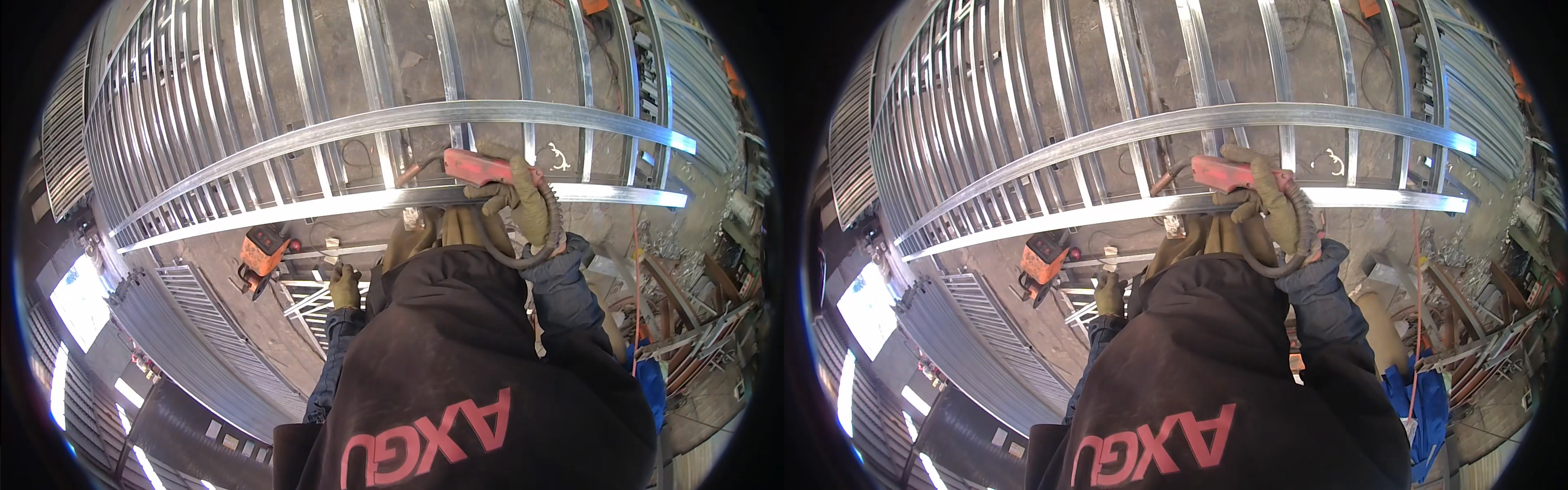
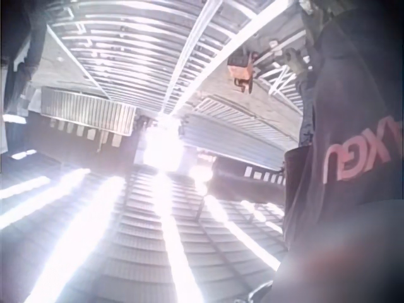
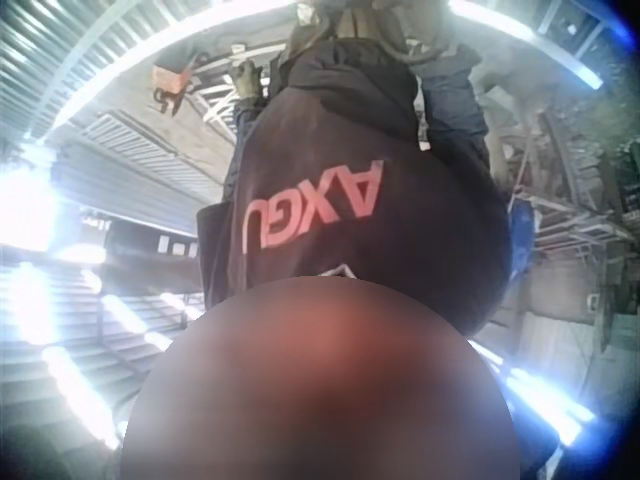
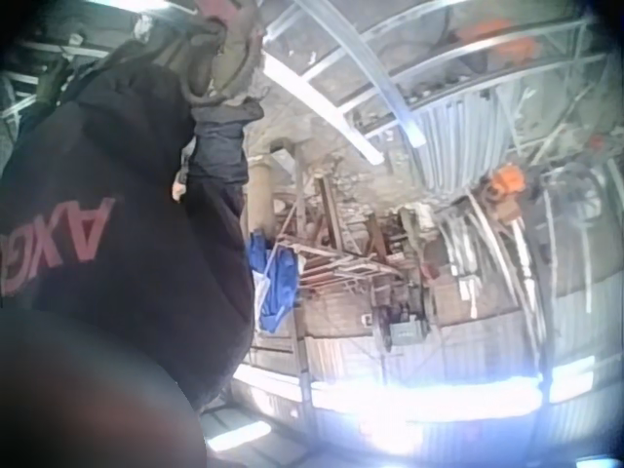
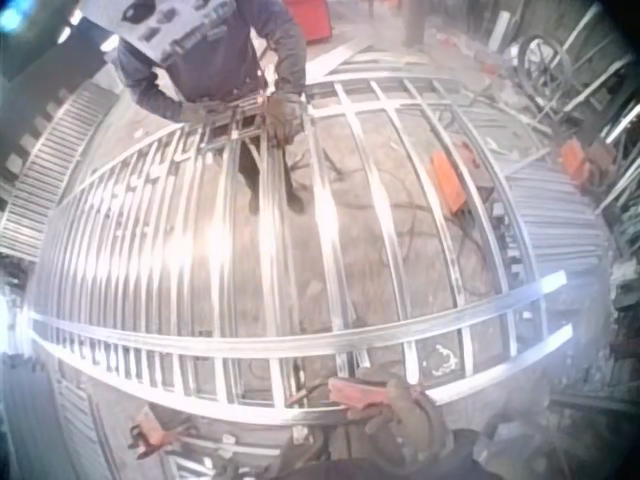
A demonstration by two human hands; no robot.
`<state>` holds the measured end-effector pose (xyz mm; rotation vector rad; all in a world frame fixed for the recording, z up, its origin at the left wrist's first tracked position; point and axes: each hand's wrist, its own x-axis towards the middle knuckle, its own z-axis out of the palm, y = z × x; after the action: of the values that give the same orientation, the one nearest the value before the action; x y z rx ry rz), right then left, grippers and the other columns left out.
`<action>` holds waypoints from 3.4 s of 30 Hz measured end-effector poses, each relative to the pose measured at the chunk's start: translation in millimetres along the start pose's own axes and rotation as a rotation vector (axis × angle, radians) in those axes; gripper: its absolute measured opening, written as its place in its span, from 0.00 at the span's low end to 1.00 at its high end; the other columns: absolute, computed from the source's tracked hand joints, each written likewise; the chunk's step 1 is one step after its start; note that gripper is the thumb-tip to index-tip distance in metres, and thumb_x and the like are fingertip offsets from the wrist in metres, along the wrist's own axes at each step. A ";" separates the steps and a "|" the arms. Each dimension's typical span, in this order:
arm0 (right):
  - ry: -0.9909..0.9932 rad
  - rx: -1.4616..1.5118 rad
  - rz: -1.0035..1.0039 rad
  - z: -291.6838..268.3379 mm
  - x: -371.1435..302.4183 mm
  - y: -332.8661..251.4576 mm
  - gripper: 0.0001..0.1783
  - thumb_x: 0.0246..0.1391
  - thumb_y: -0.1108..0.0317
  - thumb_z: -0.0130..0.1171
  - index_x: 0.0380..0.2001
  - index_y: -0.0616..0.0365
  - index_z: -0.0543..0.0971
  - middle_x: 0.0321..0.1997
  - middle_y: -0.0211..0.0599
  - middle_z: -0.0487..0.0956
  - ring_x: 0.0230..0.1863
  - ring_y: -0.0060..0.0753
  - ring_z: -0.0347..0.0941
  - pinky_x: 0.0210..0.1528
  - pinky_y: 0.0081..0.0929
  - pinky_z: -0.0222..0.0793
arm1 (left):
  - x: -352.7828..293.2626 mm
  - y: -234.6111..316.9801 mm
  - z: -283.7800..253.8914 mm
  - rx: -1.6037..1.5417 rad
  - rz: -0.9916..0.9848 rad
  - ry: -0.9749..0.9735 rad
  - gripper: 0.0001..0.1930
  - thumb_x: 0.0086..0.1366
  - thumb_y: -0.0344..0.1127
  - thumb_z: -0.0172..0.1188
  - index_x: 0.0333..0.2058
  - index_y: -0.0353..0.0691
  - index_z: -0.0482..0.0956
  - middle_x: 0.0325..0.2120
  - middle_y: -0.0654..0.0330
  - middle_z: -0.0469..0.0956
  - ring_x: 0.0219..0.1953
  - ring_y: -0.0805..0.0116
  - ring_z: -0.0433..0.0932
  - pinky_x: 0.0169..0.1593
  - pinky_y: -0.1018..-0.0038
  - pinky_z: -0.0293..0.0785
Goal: The person welds a large metal frame structure using a welding torch. They repeatedly position the torch at intersections of metal bars and apply welds, creating bright flashes. Another worker is visible nearby, also working on the frame.
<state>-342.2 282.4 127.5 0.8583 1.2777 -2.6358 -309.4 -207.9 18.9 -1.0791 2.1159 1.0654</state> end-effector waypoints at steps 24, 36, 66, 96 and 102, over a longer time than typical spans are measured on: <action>0.095 0.015 0.103 -26.6 12.3 23.5 0.21 0.79 0.55 0.61 0.64 0.58 0.81 0.50 0.34 0.86 0.42 0.22 0.82 0.45 0.22 0.80 | -3.0 7.0 -4.7 0.198 0.120 -0.062 0.15 0.74 0.35 0.70 0.54 0.35 0.83 0.52 0.46 0.83 0.43 0.56 0.82 0.44 0.61 0.80; 0.013 -0.020 0.080 -18.7 17.9 5.5 0.22 0.79 0.53 0.60 0.64 0.56 0.81 0.52 0.36 0.87 0.41 0.23 0.84 0.45 0.24 0.82 | -23.3 25.3 1.9 0.420 0.317 -0.105 0.14 0.75 0.39 0.65 0.48 0.31 0.84 0.43 0.55 0.84 0.38 0.70 0.81 0.40 0.69 0.79; 0.023 0.077 0.009 12.5 6.7 2.0 0.45 0.77 0.34 0.52 0.72 0.68 0.72 0.66 0.54 0.83 0.51 0.36 0.89 0.37 0.17 0.85 | -12.5 -6.2 7.2 -0.051 -0.015 0.020 0.12 0.76 0.40 0.61 0.43 0.35 0.82 0.34 0.62 0.81 0.36 0.69 0.83 0.39 0.71 0.78; 0.100 -0.049 -0.292 119.9 -58.2 61.7 0.41 0.79 0.37 0.50 0.75 0.63 0.70 0.61 0.46 0.85 0.49 0.34 0.89 0.38 0.23 0.87 | 146.2 -134.3 -87.0 0.399 0.555 -0.046 0.17 0.62 0.39 0.78 0.44 0.40 0.82 0.41 0.43 0.86 0.47 0.38 0.84 0.50 0.49 0.82; 0.005 0.011 -0.199 120.2 -23.6 58.2 0.39 0.79 0.38 0.51 0.74 0.62 0.72 0.64 0.47 0.85 0.50 0.32 0.89 0.41 0.19 0.85 | 108.4 -136.1 -87.6 -0.203 -0.036 0.006 0.15 0.72 0.40 0.69 0.49 0.37 0.84 0.33 0.55 0.84 0.33 0.58 0.86 0.34 0.59 0.80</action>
<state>-358.0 151.3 158.5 0.7778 1.4196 -2.7945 -262.9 -376.0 -67.7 -1.2112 2.0178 1.2822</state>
